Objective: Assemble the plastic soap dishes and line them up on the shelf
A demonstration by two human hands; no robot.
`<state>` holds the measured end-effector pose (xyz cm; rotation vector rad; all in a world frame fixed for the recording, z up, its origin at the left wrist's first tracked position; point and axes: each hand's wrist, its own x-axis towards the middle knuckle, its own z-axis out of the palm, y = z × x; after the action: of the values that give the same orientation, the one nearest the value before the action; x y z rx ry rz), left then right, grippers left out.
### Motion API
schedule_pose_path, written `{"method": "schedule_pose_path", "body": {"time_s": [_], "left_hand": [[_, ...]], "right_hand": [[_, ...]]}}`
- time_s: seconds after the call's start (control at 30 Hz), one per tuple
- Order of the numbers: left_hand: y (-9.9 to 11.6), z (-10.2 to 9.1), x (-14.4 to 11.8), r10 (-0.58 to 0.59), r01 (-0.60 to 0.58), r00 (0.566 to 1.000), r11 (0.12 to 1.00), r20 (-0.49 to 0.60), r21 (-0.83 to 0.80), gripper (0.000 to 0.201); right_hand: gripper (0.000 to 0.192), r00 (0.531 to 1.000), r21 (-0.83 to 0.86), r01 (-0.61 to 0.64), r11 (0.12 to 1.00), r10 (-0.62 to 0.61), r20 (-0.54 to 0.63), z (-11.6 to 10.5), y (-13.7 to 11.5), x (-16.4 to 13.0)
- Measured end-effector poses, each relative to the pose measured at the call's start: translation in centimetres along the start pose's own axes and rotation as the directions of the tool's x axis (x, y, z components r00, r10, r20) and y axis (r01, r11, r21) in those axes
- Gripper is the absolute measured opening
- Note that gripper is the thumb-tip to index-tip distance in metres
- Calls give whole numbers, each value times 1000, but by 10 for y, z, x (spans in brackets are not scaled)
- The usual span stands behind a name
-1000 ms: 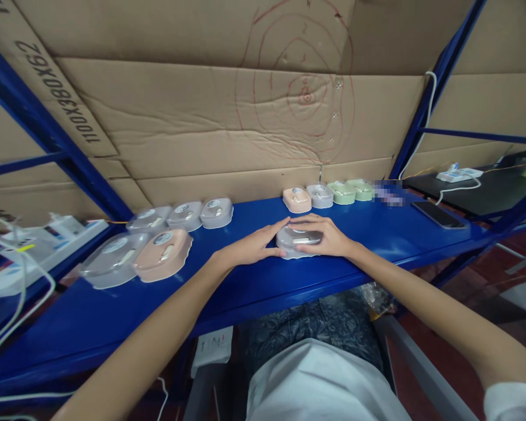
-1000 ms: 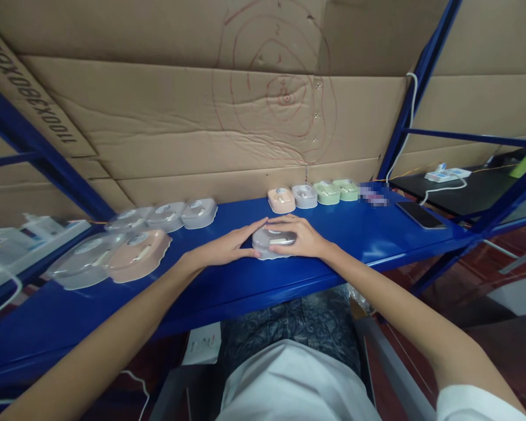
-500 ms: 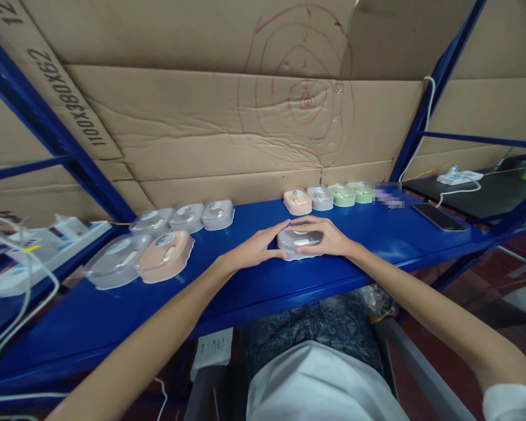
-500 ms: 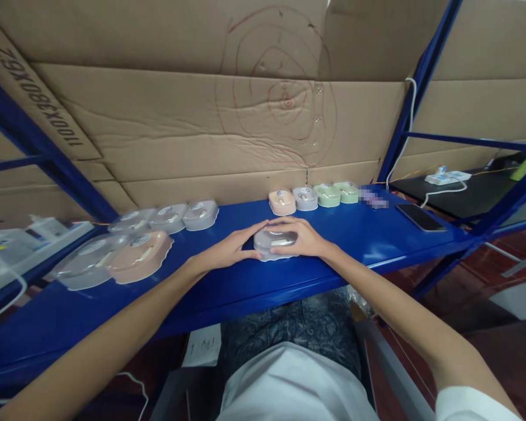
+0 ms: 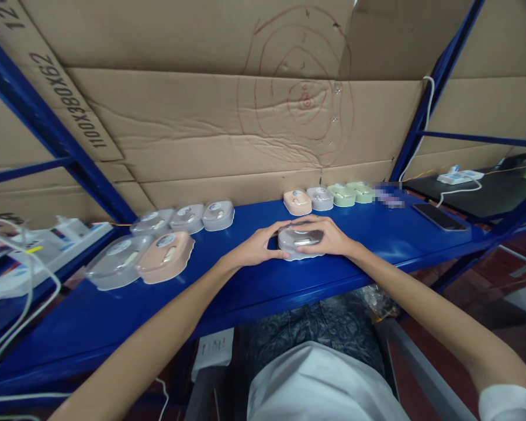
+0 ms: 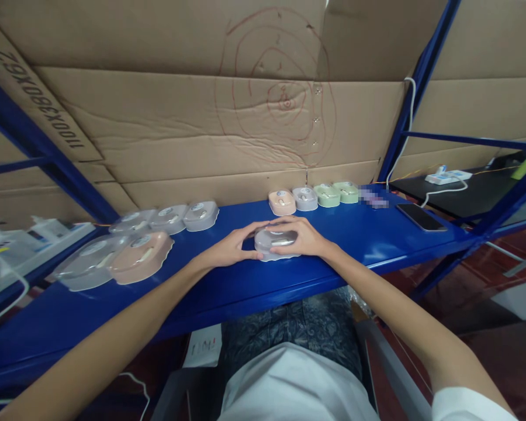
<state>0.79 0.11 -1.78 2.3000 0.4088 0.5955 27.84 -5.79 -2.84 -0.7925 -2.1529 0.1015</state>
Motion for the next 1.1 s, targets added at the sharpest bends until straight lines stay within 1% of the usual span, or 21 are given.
{"method": "schedule_pose_path", "body": {"time_s": [0.1, 0.17, 0.37, 0.57, 0.77, 0.87, 1.0, 1.03, 1.1], "left_hand": [[-1, 1, 1, 15, -14, 1000, 999, 17, -53, 88], [-3, 1, 2, 14, -13, 1000, 998, 18, -57, 89], [-4, 0, 2, -7, 6, 1000, 1000, 9, 28, 94], [-3, 0, 3, 13, -13, 1000, 999, 7, 47, 91], [-3, 0, 3, 12, -12, 1000, 998, 8, 59, 88], [0, 1, 2, -3, 3, 1000, 994, 3, 107, 92], [3, 8, 2, -25, 33, 999, 975, -39, 220, 106], [3, 11, 2, -30, 42, 998, 967, -49, 251, 107], [1, 15, 2, -43, 60, 997, 950, -63, 308, 108]], "right_hand": [[52, 1000, 49, 0, 999, 1, -21, 0, 0, 0], [52, 999, 63, 4, 998, -2, -32, 0, 0, 0], [54, 998, 12, 28, 1000, -27, -55, 1, -1, -2], [59, 999, -28, 30, 999, -31, -9, -1, -5, -1], [57, 1000, -9, 2, 1000, -2, -1, -1, -4, -1], [58, 1000, 3, -17, 1000, 17, -1, -1, -4, -1], [59, 999, 19, -52, 998, 52, 11, -2, -8, -1], [57, 998, 32, -64, 997, 63, 11, -2, -9, 0], [45, 996, 68, -92, 993, 92, 4, -2, -11, 1]]}}
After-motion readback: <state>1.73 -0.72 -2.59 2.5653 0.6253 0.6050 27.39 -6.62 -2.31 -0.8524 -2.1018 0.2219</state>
